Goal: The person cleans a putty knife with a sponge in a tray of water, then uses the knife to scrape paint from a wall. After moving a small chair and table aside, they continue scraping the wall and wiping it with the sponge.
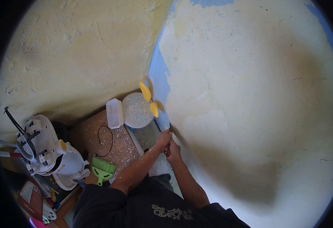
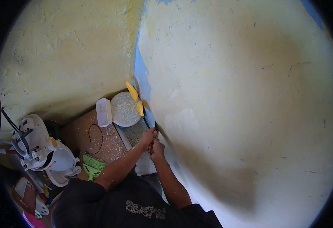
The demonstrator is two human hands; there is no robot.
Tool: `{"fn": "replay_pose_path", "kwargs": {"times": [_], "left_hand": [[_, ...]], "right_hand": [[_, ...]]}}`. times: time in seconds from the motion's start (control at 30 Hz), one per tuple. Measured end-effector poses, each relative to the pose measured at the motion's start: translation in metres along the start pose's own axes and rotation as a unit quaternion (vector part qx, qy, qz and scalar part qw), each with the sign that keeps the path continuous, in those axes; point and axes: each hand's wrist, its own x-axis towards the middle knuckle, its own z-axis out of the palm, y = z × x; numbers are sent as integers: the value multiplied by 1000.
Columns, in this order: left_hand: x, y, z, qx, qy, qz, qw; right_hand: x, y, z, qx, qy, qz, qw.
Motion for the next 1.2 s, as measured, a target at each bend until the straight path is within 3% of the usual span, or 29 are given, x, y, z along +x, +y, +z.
{"fn": "replay_pose_path", "kwargs": {"times": [0.13,0.3,0.37,0.4,0.43,0.5,0.57,0.63,0.67,0.77,0.8,0.9,0.93,1.03,1.07,1.1,1.17,1.2], "left_hand": [[-2,-14,11,45,64,66,995],[11,-1,-6,45,19,-26,998],[2,-8,-2,171,73,95,978],[-11,-1,11,87,95,77,989],[-4,5,11,85,94,77,989],[11,19,8,271,103,36,957],[17,13,-1,222,67,-5,973],[25,-14,-11,30,8,26,999],[24,-25,-15,217,32,112,969],[26,-15,1,291,108,138,940],[15,11,4,127,68,16,990],[11,23,-12,107,31,24,994],[15,10,-14,132,47,85,987],[-7,-1,8,115,111,113,981],[-11,10,9,202,107,100,968],[-2,12,6,202,105,92,969],[23,14,-2,281,107,59,952],[2,38,-2,168,83,-8,982]], "right_hand": [[-12,-3,-11,7,-39,-22,999],[14,10,0,9,-8,-10,1000],[-12,2,0,35,-50,-15,998],[-7,-5,2,35,-54,-19,998],[-3,-8,-1,38,-61,-13,997],[3,-5,-5,47,-57,-3,997],[16,-1,9,21,-2,-15,1000],[1,3,8,36,-17,-18,999],[-16,-1,5,17,-30,-14,999],[3,0,-4,12,-53,-21,998],[22,2,-2,25,-41,-13,999],[25,5,8,6,-20,-17,1000],[12,8,9,14,-14,-20,1000],[0,2,2,-1,-26,-25,999],[4,1,-1,8,-43,-35,998],[9,4,-8,19,-56,-42,997],[20,5,6,36,-14,-28,999],[19,4,12,17,4,-20,1000]]}}
